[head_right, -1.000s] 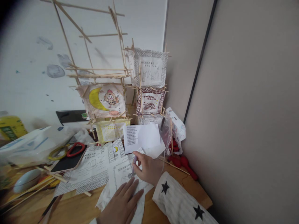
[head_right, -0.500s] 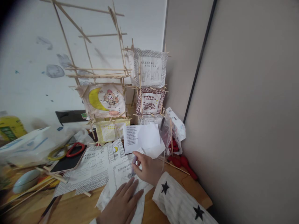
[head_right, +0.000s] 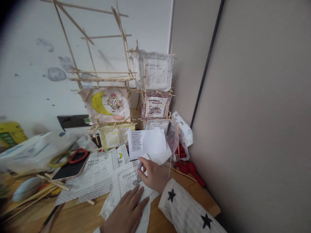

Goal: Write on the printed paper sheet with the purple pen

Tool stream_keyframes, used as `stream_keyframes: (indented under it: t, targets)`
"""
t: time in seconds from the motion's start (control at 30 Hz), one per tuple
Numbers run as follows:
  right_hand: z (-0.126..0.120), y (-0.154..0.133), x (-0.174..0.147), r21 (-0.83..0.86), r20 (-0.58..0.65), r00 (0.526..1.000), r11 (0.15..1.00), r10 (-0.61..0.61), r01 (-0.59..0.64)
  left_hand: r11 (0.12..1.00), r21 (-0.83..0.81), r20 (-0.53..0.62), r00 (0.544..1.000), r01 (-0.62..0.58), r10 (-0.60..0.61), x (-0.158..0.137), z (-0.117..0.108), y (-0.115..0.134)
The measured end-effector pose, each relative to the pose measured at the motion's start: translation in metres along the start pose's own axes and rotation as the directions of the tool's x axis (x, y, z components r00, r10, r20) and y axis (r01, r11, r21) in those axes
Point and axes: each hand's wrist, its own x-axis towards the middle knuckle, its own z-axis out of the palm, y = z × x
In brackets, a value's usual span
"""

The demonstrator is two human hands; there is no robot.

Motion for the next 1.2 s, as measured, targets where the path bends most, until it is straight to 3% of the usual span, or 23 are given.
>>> stream_keyframes:
  t: [0.27, 0.7, 0.87, 1.2]
  targets:
    - [0.002, 0.001, -0.002, 0.002, -0.026, 1.000, 1.000, -0.016, 0.017, 1.000, 0.023, -0.057, 0.998, -0.003, 0.004, -0.001, 0.007, -0.001]
    - [0.002, 0.001, -0.003, 0.016, -0.044, 0.999, 1.000, -0.010, 0.010, 1.000, -0.024, -0.059, 0.998, 0.005, -0.007, -0.001, 0.014, -0.002]
    - [0.002, 0.001, -0.001, 0.064, 0.019, 1.000, 0.998, 0.005, -0.006, 1.000, -0.008, -0.080, 0.997, -0.002, 0.002, -0.002, 0.015, -0.002]
    - [0.001, 0.000, 0.001, 0.031, 0.013, 1.000, 1.000, -0.003, 0.002, 1.000, -0.024, -0.124, 0.992, -0.007, 0.004, -0.003, 0.018, -0.002]
